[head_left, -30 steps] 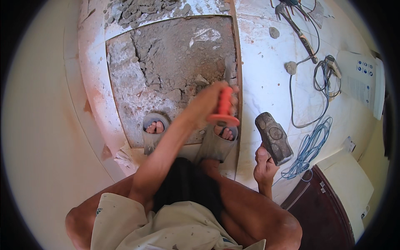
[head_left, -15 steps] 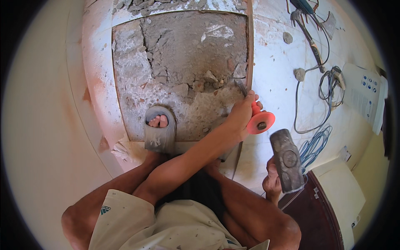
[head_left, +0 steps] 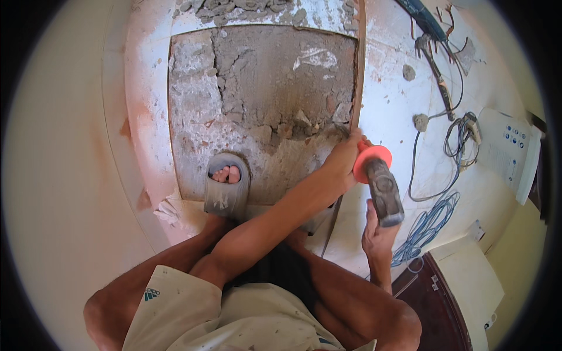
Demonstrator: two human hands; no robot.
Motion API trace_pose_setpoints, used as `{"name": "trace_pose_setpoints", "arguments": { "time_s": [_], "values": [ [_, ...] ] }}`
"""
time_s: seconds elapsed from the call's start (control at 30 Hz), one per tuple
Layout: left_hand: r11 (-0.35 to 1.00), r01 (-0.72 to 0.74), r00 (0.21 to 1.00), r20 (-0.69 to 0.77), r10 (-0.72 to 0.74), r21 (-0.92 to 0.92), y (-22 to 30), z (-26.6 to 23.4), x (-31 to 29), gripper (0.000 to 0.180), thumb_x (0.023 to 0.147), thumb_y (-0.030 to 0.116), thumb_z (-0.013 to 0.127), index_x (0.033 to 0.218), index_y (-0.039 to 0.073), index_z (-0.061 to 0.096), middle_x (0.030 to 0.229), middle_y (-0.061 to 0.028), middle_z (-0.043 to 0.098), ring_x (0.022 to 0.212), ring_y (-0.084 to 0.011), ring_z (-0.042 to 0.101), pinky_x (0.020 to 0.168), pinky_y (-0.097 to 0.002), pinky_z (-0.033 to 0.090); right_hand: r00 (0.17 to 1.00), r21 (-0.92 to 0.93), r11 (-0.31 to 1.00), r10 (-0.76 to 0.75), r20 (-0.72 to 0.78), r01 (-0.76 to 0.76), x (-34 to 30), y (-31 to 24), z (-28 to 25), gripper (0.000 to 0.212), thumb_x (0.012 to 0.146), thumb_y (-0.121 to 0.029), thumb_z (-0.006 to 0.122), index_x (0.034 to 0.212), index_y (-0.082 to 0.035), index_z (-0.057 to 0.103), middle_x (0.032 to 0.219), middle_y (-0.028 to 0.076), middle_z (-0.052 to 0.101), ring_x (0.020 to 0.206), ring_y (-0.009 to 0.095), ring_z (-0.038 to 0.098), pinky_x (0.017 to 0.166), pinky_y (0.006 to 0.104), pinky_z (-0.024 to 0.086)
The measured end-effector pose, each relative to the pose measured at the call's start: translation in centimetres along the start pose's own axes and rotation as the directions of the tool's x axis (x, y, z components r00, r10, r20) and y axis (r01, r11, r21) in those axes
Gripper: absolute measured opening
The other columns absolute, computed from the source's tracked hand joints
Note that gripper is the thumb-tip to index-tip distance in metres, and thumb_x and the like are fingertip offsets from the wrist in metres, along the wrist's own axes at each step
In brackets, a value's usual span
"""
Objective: The person uses a hammer and a chisel to break and remove tiles from a floor. They repeatedly strike the chisel to loosen the tiles and clear debris from the work area.
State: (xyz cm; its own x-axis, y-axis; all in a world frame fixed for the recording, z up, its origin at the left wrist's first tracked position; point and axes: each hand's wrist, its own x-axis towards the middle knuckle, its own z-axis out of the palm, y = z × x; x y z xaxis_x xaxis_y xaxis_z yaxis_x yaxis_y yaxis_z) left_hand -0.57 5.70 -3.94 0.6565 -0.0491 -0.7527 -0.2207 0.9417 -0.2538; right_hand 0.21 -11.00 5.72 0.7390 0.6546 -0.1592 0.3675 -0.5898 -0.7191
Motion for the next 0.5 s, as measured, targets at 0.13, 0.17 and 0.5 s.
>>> {"name": "trace_pose_setpoints", "arguments": {
  "time_s": [0.13,0.17,0.5],
  "values": [
    [0.986,-0.066,0.998,-0.002,0.067,0.15,-0.9,-0.7,0.4,0.029,0.105,0.033,0.059,0.099,0.004,0.057,0.088,-0.0039,0.057,0.075,-0.0152,0.061,0.065,-0.0312,0.055,0.953,0.202,0.932,0.288,0.09,-0.301,1.2,-1.1,-0.6,0.026,0.106,-0.026,0.059,0.095,-0.003,0.058,0.073,-0.002,0.052,0.063,0.007,0.044,0.056,0.0243,0.034],
    [0.972,-0.079,0.996,-0.019,0.085,0.223,-1.2,-1.5,-0.1,0.031,0.105,0.035,0.059,0.101,0.004,0.057,0.088,-0.0038,0.056,0.073,-0.0151,0.061,0.063,-0.0314,0.055,0.946,0.238,0.916,0.302,0.116,-0.322,1.2,-1.2,-0.6,0.03,0.109,-0.03,0.055,0.089,-0.007,0.055,0.067,-0.007,0.044,0.055,0.004,0.036,0.049,0.0232,0.029],
    [0.7,-0.171,0.985,0.1,0.141,0.694,-1.5,-7.7,-1.2,0.034,0.106,0.041,0.056,0.108,0.007,0.053,0.079,-0.0019,0.055,0.063,-0.0124,0.058,0.058,-0.0297,0.054,0.963,0.21,0.94,0.264,0.058,-0.27,-2.0,1.3,-1.1,0.029,0.104,-0.024,0.064,0.089,0.001,0.065,0.061,-0.001,0.049,0.057,0.007,0.04,0.051,0.0281,0.031]
  ]
}}
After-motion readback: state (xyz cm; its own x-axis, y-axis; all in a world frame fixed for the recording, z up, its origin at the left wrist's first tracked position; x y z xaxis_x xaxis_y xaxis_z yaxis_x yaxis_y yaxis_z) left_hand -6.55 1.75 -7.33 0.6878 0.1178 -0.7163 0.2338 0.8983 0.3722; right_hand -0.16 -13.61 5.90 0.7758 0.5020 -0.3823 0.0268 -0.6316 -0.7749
